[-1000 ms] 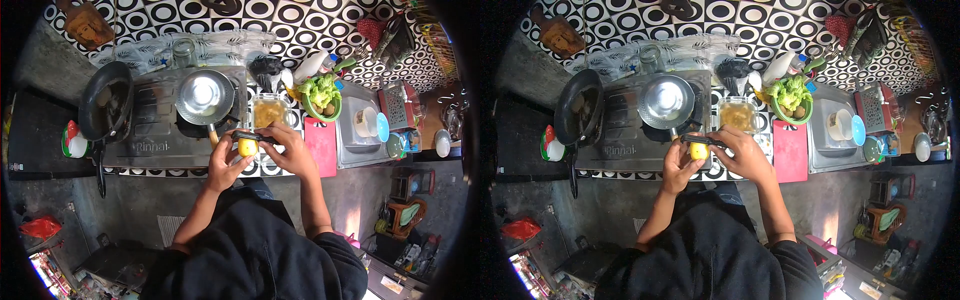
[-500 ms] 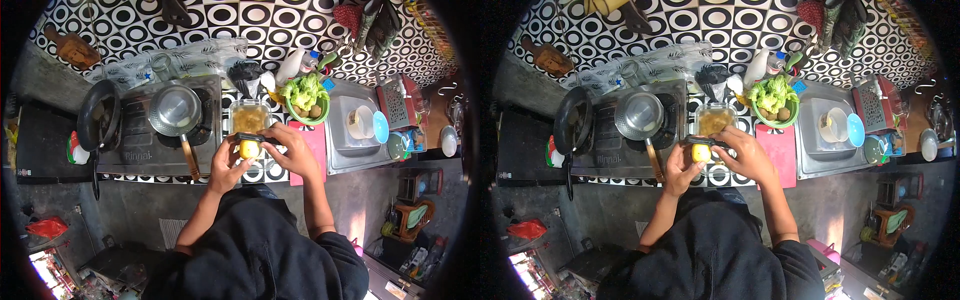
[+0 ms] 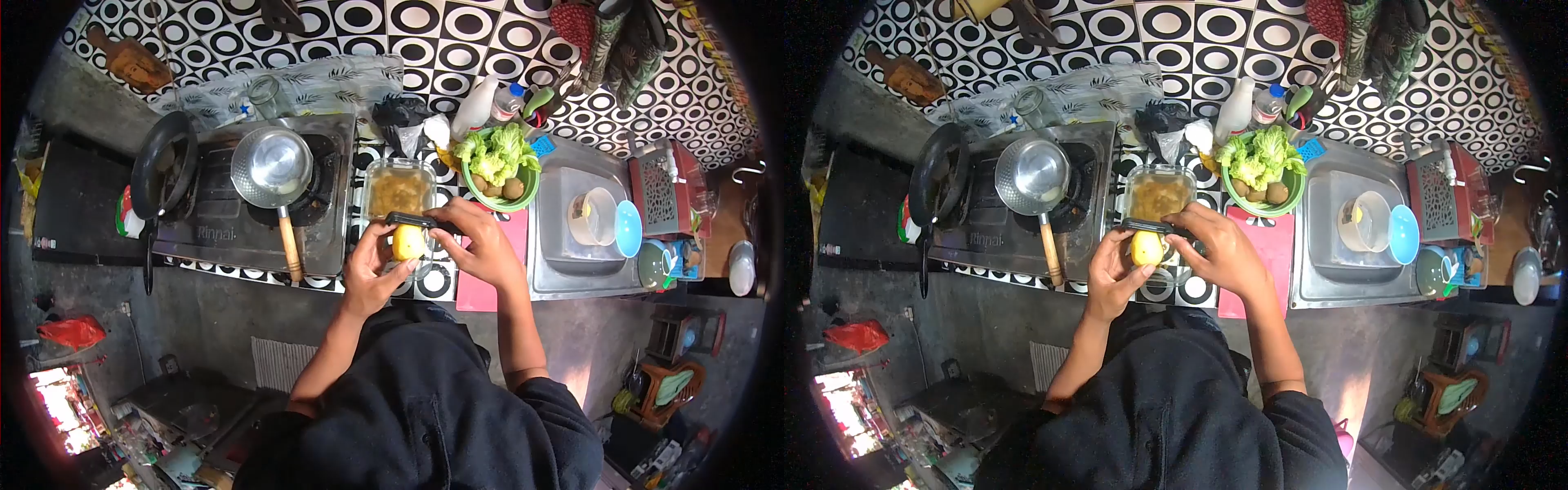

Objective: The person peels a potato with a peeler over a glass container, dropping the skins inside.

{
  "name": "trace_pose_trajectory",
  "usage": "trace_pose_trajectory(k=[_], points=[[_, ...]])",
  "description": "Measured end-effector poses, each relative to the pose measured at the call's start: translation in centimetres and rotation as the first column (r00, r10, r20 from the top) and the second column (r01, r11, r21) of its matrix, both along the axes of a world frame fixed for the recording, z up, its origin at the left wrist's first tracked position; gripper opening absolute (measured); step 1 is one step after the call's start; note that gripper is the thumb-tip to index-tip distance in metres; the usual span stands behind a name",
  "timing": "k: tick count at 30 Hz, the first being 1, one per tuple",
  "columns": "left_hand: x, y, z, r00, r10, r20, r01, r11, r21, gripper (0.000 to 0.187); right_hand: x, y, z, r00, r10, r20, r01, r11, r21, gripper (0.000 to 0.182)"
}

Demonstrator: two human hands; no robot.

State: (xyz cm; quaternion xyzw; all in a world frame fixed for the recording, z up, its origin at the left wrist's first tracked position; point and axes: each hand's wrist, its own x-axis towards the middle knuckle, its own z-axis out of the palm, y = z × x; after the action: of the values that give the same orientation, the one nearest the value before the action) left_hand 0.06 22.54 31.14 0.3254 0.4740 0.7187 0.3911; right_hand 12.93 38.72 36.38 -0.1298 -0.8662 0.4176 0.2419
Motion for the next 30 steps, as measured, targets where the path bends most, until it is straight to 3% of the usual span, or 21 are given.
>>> trace_pose_trajectory(k=[6, 12, 30], points=[[1.2, 0.3, -0.2, 1.000, 0.029, 0.006, -0.029, 0.999, 0.022, 0.055, 0.7, 0.5, 0.0, 0.999, -0.010, 0.045, 0.009, 1.000, 0.015, 0.023], [1.1, -0.1, 0.4, 0.997, 0.032, 0.070, -0.034, 0.999, 0.024, 0.055, 0.4, -0.4, 0.5, 0.999, 0.032, 0.022, -0.030, 0.995, -0.091, 0.023], [-4.7, -4.8, 0.2, 0.999, 0.028, 0.041, -0.032, 0.994, 0.102, 0.050, -5.4, -5.2, 0.9, 0.998, 0.047, 0.041, -0.046, 0.999, -0.025, 0.023]])
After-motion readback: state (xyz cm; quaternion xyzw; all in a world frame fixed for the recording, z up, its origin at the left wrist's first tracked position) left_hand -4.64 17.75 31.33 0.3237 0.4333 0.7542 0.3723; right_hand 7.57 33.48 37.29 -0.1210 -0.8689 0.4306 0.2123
